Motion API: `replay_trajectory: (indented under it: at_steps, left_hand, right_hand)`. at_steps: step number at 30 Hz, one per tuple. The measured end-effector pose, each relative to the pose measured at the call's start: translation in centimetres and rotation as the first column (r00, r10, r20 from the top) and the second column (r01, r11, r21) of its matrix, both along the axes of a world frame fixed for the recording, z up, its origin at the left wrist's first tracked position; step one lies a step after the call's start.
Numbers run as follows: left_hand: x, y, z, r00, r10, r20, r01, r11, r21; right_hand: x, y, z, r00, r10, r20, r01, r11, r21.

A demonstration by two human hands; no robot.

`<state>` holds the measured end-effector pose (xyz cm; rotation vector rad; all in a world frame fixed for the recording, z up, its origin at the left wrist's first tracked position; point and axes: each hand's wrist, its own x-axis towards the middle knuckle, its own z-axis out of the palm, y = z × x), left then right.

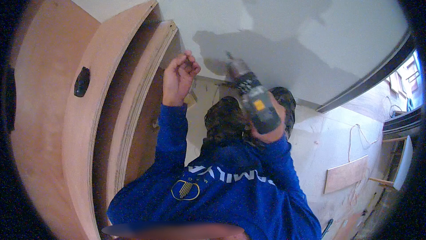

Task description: The person measures a curved wooden panel with a tape measure, then uses a cordless drill to drive screws into the panel to attach it to a wall. The person repeats measuring and drilling steps to secure the panel in place.

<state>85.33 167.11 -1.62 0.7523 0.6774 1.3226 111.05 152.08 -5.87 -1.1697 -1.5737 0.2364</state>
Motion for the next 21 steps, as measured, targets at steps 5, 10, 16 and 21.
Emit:
replay_trajectory:
  at_steps: [5,10,16,21]
  left_hand:
    - [-3.3,-3.5,-1.4,0.984,0.045,-0.172,-0.076,0.981,-0.179]
    - [-6.9,-10.2,5.5,0.817,0.177,-0.549,-0.195,0.98,0.027]
    - [-8.1,-16.6,18.1,-0.055,0.832,-0.552,-0.338,0.505,0.794]
    - [-12.1,-19.3,22.4,-0.645,0.592,-0.484,-0.071,0.583,0.809]
  right_hand:
    - [7.4,-5.5,-6.9,0.944,-0.284,-0.166,0.223,0.924,-0.311]
    - [14.6,-15.2,-18.4,0.735,-0.617,0.281,0.592,0.383,-0.709]
    - [13.5,-22.8,-30.6,0.712,-0.479,0.514,0.564,-0.046,-0.825]
    - [10.1,-20.2,-35.7,0.83,-0.311,0.462,0.468,-0.062,-0.882]
